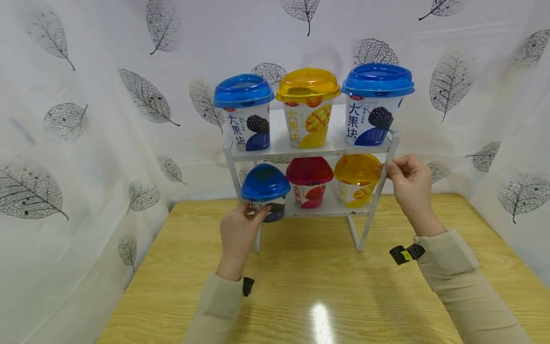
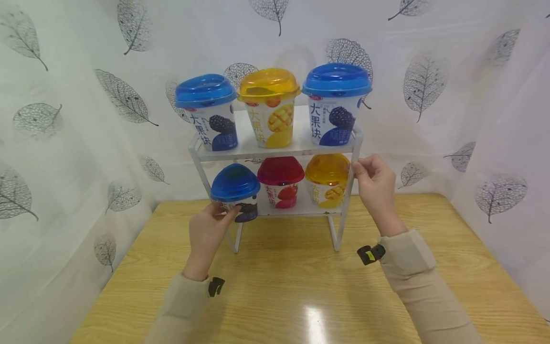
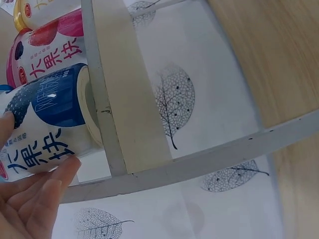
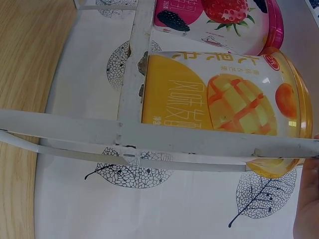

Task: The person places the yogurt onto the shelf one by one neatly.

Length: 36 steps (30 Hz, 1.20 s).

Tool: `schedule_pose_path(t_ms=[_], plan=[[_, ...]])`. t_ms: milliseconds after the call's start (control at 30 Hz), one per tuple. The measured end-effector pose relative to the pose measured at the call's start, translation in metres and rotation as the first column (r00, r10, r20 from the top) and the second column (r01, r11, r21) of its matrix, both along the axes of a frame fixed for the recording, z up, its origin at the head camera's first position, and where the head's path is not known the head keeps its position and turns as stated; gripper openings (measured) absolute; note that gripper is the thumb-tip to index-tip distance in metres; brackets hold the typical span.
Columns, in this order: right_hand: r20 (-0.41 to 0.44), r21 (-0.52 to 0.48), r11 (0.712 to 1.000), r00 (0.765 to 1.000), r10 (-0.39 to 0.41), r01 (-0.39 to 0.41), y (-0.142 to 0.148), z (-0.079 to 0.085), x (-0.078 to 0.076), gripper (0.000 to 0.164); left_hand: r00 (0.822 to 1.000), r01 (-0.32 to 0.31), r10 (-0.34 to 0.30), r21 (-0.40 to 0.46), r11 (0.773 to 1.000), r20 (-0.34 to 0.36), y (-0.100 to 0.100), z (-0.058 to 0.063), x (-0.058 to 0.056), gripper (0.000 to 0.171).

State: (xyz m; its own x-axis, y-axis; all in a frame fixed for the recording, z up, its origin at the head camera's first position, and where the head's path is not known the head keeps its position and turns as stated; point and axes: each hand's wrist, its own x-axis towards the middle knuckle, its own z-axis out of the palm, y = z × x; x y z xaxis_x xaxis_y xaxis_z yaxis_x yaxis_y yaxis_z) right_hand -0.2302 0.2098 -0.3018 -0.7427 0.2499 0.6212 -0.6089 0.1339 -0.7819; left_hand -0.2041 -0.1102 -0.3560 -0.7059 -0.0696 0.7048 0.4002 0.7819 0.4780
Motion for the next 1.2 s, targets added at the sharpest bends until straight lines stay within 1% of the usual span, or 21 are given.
schedule_pose_path(t_ms=[133, 333, 467, 600, 767, 967, 1133, 1200], plan=[[0.002, -0.010, 1.000, 1.000, 0.002, -0.002, 0.0001, 0.0003, -0.0001, 0.010, 1.000, -0.024, 0.024, -0.032, 0.999, 0.004, 0.0006, 0.0011, -0.0019, 0.037], [0.006, -0.029, 0.999, 1.000, 0.029, -0.029, 0.0008, -0.0002, -0.0006, 0.009, 0.998, -0.067, 0.066, -0.086, 0.994, -0.014, 0.0016, 0.0023, -0.0040, 0.041], [0.017, -0.023, 1.000, 1.000, 0.011, -0.011, 0.0009, -0.0006, -0.0005, 0.009, 0.996, -0.087, 0.087, -0.104, 0.991, -0.008, 0.0023, 0.0020, -0.0054, 0.043], [0.017, -0.017, 1.000, 1.000, 0.004, -0.003, 0.0009, -0.0012, -0.0010, 0.009, 0.995, -0.104, 0.102, -0.121, 0.987, -0.022, 0.0027, 0.0020, -0.0068, 0.043], [0.006, -0.015, 1.000, 1.000, 0.011, -0.011, 0.0010, -0.0016, -0.0017, 0.009, 0.988, -0.149, 0.143, -0.159, 0.976, -0.052, 0.0023, 0.0013, -0.0083, 0.042], [0.002, -0.021, 1.000, 1.000, 0.015, -0.015, 0.0008, -0.0018, -0.0013, 0.009, 0.985, -0.173, 0.165, -0.185, 0.967, -0.061, 0.0015, -0.0003, -0.0088, 0.039], [0.001, -0.020, 1.000, 1.000, 0.010, -0.010, 0.0008, -0.0017, -0.0012, 0.010, 0.979, -0.193, 0.170, -0.235, 0.953, -0.116, 0.0041, -0.0023, -0.0096, 0.040], [0.006, -0.010, 1.000, 1.000, 0.002, -0.002, 0.0008, -0.0018, -0.0011, 0.010, 0.977, -0.201, 0.170, -0.274, 0.941, -0.131, 0.0072, -0.0037, -0.0102, 0.042]])
